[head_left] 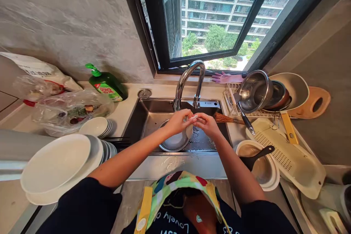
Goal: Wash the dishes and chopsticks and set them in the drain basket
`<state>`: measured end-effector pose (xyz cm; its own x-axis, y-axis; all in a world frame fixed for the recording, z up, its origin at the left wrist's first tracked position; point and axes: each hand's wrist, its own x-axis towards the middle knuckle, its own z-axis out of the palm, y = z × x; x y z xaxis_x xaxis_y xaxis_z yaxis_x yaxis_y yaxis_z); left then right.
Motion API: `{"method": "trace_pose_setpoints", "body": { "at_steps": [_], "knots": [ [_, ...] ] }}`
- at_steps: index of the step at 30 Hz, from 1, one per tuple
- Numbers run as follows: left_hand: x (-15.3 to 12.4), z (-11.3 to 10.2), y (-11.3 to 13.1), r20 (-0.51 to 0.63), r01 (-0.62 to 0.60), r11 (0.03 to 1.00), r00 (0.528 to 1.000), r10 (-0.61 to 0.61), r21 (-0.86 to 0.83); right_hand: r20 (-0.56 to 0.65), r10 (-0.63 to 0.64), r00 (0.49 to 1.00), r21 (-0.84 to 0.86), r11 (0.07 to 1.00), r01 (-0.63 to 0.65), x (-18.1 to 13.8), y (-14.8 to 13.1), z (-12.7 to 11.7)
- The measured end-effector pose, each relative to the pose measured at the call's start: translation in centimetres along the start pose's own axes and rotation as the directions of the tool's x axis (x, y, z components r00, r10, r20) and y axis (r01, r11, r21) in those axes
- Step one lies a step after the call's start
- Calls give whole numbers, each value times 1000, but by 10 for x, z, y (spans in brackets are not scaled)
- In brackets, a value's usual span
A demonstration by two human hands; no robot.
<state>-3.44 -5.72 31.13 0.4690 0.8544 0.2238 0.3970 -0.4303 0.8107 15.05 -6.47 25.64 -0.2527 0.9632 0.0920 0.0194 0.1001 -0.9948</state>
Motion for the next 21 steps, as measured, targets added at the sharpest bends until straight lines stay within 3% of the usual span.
{"method": "trace_pose_setpoints", "body": {
  "at_steps": [4,9,12,15,17,19,21],
  "knots": [
    [2,-24,14,-27,37,999,999,-36,27,-40,-154,987,-156,977,146,6,-42,7],
    [4,-49,-3,200,52,991,979,-26,-126,-115,-326,938,-455,857,242,19,-85,7],
    [2,-55,-10,275,131,960,960,-60,-248,-46,-417,908,-553,767,325,30,-102,5],
    [-2,-56,-7,382,262,850,921,-79,-458,82,-434,897,-524,747,409,35,-117,5],
    [-1,-62,-2,430,330,791,898,-95,-515,120,-407,906,-469,781,413,37,-126,5],
    [7,-78,4,427,344,787,897,-114,-512,63,-404,913,-396,829,394,44,-133,3],
    [30,-103,10,331,289,825,934,-132,-486,-62,-448,892,-332,852,405,61,-138,-5]
  ]
}}
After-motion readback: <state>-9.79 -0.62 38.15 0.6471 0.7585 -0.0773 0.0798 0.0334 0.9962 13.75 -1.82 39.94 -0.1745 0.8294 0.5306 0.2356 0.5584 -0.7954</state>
